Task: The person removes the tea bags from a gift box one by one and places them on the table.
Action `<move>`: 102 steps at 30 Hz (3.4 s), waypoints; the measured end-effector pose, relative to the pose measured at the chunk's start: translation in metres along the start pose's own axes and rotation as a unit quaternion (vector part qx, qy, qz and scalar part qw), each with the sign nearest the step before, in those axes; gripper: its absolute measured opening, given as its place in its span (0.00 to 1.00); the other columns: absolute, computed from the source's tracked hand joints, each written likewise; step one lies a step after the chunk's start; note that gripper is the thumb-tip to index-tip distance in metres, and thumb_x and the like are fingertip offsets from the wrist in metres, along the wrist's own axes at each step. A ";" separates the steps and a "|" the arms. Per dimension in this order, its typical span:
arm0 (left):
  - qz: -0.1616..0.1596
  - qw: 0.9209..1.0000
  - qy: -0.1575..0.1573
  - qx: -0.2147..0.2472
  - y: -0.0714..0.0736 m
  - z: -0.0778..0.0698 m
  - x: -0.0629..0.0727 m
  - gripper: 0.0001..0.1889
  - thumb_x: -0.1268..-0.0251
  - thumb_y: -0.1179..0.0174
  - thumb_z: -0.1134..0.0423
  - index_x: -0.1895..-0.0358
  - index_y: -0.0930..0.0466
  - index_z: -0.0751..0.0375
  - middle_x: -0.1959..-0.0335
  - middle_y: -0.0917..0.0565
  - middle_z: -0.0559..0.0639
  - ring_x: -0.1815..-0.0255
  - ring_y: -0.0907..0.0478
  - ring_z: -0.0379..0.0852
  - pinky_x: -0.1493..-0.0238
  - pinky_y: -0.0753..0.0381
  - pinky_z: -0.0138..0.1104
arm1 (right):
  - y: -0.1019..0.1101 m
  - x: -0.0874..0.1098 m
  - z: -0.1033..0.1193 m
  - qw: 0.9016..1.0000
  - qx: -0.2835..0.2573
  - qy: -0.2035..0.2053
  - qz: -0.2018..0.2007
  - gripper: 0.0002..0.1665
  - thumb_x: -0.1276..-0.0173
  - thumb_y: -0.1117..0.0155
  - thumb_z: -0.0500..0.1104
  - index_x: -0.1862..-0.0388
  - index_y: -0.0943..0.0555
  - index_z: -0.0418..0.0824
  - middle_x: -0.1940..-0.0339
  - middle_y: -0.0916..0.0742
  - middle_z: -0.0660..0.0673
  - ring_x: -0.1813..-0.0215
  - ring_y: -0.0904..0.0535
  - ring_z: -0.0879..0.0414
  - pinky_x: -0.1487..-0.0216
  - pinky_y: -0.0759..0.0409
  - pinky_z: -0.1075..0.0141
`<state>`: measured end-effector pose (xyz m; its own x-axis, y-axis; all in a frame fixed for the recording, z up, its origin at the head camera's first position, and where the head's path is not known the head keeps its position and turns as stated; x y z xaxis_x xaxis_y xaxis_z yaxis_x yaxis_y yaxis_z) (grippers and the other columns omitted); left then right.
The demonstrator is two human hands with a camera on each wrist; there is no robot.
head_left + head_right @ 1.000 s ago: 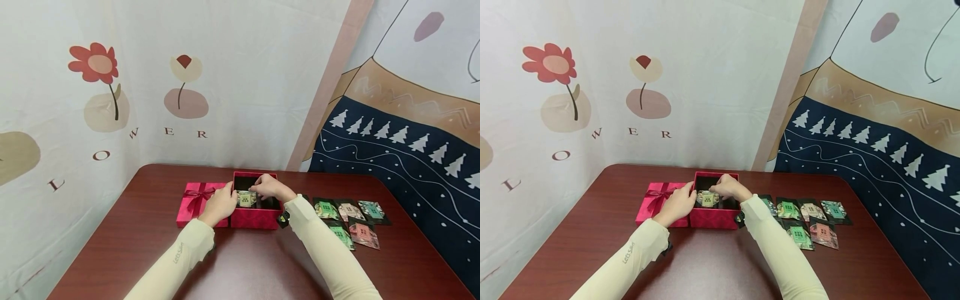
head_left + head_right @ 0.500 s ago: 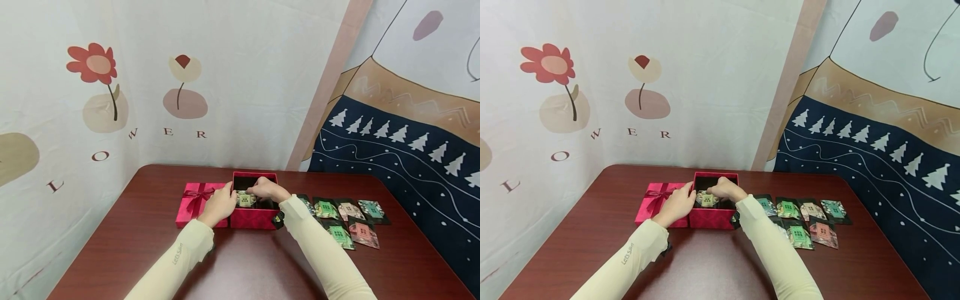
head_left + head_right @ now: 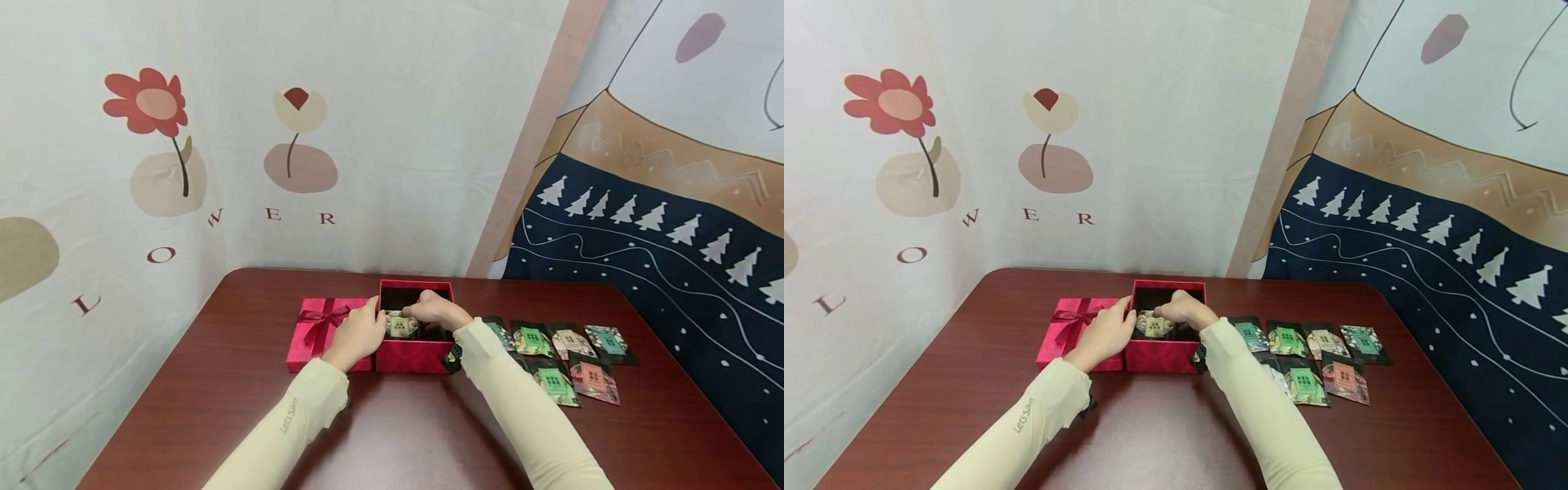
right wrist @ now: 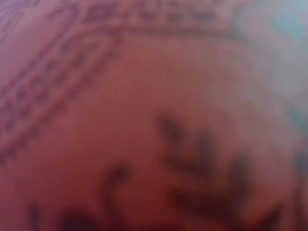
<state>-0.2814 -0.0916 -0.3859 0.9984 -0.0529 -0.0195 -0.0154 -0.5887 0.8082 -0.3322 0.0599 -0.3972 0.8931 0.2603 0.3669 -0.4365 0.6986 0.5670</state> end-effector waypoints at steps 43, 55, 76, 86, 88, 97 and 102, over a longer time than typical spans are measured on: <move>0.003 1.000 0.001 -0.005 0.002 -0.002 0.001 0.28 0.24 0.56 0.52 0.25 0.37 0.58 0.34 0.24 0.61 0.39 0.24 0.63 0.47 0.24 0.59 | 0.001 -0.005 -0.008 0.990 -0.133 -0.040 -0.005 0.35 0.34 0.37 0.46 0.35 0.35 0.27 0.42 0.26 0.33 0.55 0.20 0.43 0.51 0.17 0.54; 0.002 1.000 0.001 -0.005 0.001 -0.002 -0.001 0.28 0.24 0.56 0.52 0.25 0.38 0.56 0.35 0.24 0.59 0.38 0.24 0.63 0.46 0.25 0.59 | 0.000 -0.007 -0.009 0.988 -0.151 -0.038 0.015 0.36 0.35 0.37 0.47 0.33 0.31 0.30 0.35 0.25 0.34 0.46 0.22 0.42 0.48 0.19 0.53; 0.005 1.000 0.001 -0.007 0.001 -0.002 -0.001 0.28 0.23 0.57 0.52 0.24 0.38 0.57 0.35 0.23 0.59 0.39 0.24 0.63 0.46 0.25 0.59 | 0.004 -0.012 -0.012 0.977 -0.207 -0.051 -0.003 0.35 0.36 0.36 0.45 0.32 0.32 0.34 0.31 0.30 0.35 0.36 0.28 0.40 0.44 0.23 0.50; 0.007 1.000 0.001 -0.003 0.000 -0.001 -0.001 0.28 0.23 0.56 0.52 0.24 0.39 0.56 0.35 0.23 0.59 0.39 0.23 0.62 0.48 0.23 0.58 | -0.001 -0.015 -0.010 0.968 -0.247 -0.041 0.009 0.43 0.34 0.40 0.37 0.26 0.47 0.26 0.27 0.37 0.33 0.31 0.33 0.44 0.42 0.22 0.53; 0.009 1.000 0.002 -0.002 -0.001 -0.001 -0.001 0.28 0.23 0.56 0.52 0.24 0.39 0.56 0.35 0.23 0.59 0.39 0.23 0.62 0.48 0.23 0.58 | -0.003 -0.015 -0.009 0.969 -0.242 -0.038 0.019 0.38 0.33 0.41 0.36 0.29 0.43 0.24 0.33 0.32 0.34 0.40 0.26 0.47 0.44 0.20 0.55; 0.007 1.000 0.000 0.000 -0.001 0.000 -0.004 0.28 0.23 0.56 0.51 0.24 0.38 0.56 0.35 0.23 0.58 0.39 0.23 0.61 0.46 0.24 0.58 | -0.006 -0.014 -0.006 0.975 -0.217 -0.020 0.050 0.32 0.32 0.41 0.31 0.30 0.36 0.29 0.57 0.19 0.39 0.64 0.22 0.52 0.54 0.17 0.58; 0.007 1.000 0.002 -0.001 -0.001 0.000 -0.003 0.28 0.24 0.55 0.52 0.24 0.38 0.56 0.34 0.24 0.59 0.38 0.24 0.62 0.46 0.25 0.59 | -0.008 -0.013 -0.005 0.975 -0.214 -0.002 0.056 0.29 0.34 0.39 0.29 0.34 0.33 0.27 0.61 0.18 0.39 0.73 0.21 0.55 0.64 0.17 0.64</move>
<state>-0.2848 -0.0911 -0.3870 0.9983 -0.0576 -0.0056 -0.0292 -0.5856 0.8100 -0.3399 0.0547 -0.4100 0.8415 0.3494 0.4121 -0.4458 0.8800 0.1642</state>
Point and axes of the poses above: each hand's wrist, its own x-axis away from the middle knuckle, its own y-axis out of the back of the hand, z = x × y, the point moved 6 cm from there along -x, towards the middle knuckle
